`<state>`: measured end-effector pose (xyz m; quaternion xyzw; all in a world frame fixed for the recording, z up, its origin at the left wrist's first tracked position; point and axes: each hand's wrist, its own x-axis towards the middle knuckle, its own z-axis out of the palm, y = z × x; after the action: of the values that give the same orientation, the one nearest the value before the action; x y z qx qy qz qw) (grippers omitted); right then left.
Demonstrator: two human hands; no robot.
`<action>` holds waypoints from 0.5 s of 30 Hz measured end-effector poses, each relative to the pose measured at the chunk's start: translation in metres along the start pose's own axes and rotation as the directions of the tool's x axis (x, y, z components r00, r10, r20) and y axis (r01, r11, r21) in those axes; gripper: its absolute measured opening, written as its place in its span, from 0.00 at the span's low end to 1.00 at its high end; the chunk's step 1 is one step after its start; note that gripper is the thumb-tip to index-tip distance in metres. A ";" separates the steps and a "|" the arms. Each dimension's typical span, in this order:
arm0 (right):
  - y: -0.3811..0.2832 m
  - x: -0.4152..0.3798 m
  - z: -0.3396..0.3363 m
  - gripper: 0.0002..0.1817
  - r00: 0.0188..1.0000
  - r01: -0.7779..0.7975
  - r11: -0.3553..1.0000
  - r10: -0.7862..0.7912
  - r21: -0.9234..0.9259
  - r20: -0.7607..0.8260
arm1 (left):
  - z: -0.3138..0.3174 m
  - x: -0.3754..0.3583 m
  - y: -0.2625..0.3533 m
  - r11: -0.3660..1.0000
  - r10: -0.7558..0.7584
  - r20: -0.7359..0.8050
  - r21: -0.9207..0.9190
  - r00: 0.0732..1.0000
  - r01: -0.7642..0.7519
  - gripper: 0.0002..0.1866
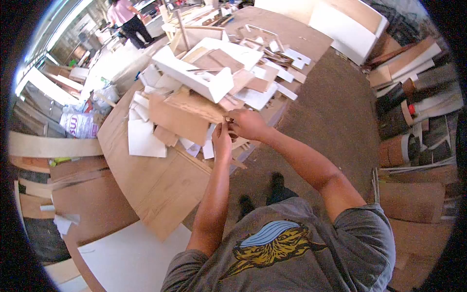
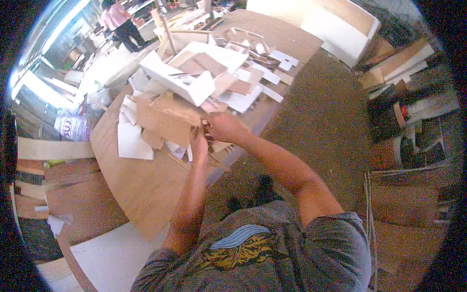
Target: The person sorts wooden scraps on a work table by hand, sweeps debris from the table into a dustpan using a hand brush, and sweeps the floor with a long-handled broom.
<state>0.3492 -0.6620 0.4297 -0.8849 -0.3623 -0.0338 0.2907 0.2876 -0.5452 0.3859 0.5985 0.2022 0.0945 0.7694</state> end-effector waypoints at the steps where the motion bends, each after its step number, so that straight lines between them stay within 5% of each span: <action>1: 0.010 -0.010 -0.011 0.17 1.000 -0.001 1.000 0.000 -0.022 -0.014 | 0.017 -0.003 -0.003 1.000 -0.021 0.015 -0.002 1.000 0.021 0.19; 15: 0.269 -0.180 -0.213 0.20 0.939 -0.341 0.940 0.342 -0.028 0.028 | 0.356 -0.004 -0.128 0.992 -0.081 0.331 0.122 0.940 0.043 0.19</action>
<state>0.4264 -1.0418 0.4254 -0.9380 -0.2076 0.0274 0.2761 0.4224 -0.8957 0.3357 0.6415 0.0923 -0.0444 0.7602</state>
